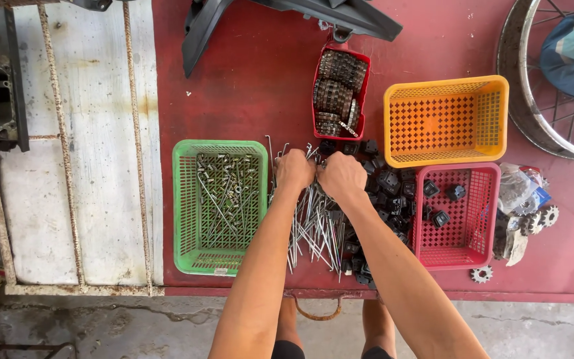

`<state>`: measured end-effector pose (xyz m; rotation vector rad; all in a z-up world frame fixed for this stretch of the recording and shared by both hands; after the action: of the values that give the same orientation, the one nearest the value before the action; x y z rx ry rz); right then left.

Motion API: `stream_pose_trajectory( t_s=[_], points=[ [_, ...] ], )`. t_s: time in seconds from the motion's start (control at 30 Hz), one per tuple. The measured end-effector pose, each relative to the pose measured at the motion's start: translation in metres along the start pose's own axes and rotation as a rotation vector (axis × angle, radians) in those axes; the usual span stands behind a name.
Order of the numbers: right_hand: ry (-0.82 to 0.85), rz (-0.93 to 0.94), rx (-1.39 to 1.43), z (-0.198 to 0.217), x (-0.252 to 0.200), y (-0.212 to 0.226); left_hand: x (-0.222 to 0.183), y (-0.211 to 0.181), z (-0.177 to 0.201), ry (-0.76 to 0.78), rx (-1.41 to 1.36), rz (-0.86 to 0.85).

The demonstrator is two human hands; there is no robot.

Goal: Cleaning and sorting motorcycle spokes and small engine components on a work table.

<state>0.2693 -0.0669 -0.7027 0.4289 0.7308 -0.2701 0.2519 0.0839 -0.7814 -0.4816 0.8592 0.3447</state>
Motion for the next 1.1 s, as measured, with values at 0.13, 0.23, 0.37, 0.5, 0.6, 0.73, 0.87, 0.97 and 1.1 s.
stream_pose_trajectory(
  t_s=[0.13, 0.23, 0.37, 0.5, 0.6, 0.73, 0.87, 0.97, 1.1],
  points=[
    [0.025, 0.030, 0.097, 0.006, -0.005, 0.011, -0.042, -0.018, 0.037, 0.087, -0.135, 0.065],
    [0.039, -0.017, 0.171, -0.005, 0.000, 0.001, -0.054, -0.024, 0.048, 0.125, -0.140, 0.053],
    [0.050, -0.049, 0.286, -0.009, -0.005, -0.001, -0.031, -0.014, 0.024, 0.135, -0.136, 0.059],
    [0.060, -0.054, 0.345, -0.010, -0.008, 0.000, -0.039, -0.017, 0.030, 0.169, -0.134, 0.037],
    [0.076, -0.081, 0.361, -0.009, -0.009, -0.006, -0.032, -0.015, 0.022, 0.168, -0.147, 0.018],
    [0.093, -0.093, 0.397, 0.004, -0.022, -0.001, -0.038, -0.019, 0.021, 0.203, -0.206, -0.024],
    [0.122, -0.055, 0.458, 0.039, -0.059, 0.022, -0.024, -0.005, 0.002, 0.186, -0.245, -0.035],
    [0.134, -0.001, 0.488, 0.046, -0.068, 0.027, -0.027, -0.004, 0.006, 0.180, -0.253, -0.078],
    [0.146, 0.067, 0.459, 0.053, -0.073, 0.030, -0.058, -0.017, 0.033, 0.180, -0.276, -0.159]
  ],
)
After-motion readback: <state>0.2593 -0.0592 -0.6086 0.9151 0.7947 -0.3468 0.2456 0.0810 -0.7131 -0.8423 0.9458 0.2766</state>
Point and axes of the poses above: each hand's wrist, its own x-axis towards the middle knuckle, its own z-axis out of the back of the hand, y = z × x, the point moved 10 cm from there along x, towards the middle knuckle, and after that the axes turned 8 degrees about x, right-handed, at the moved point
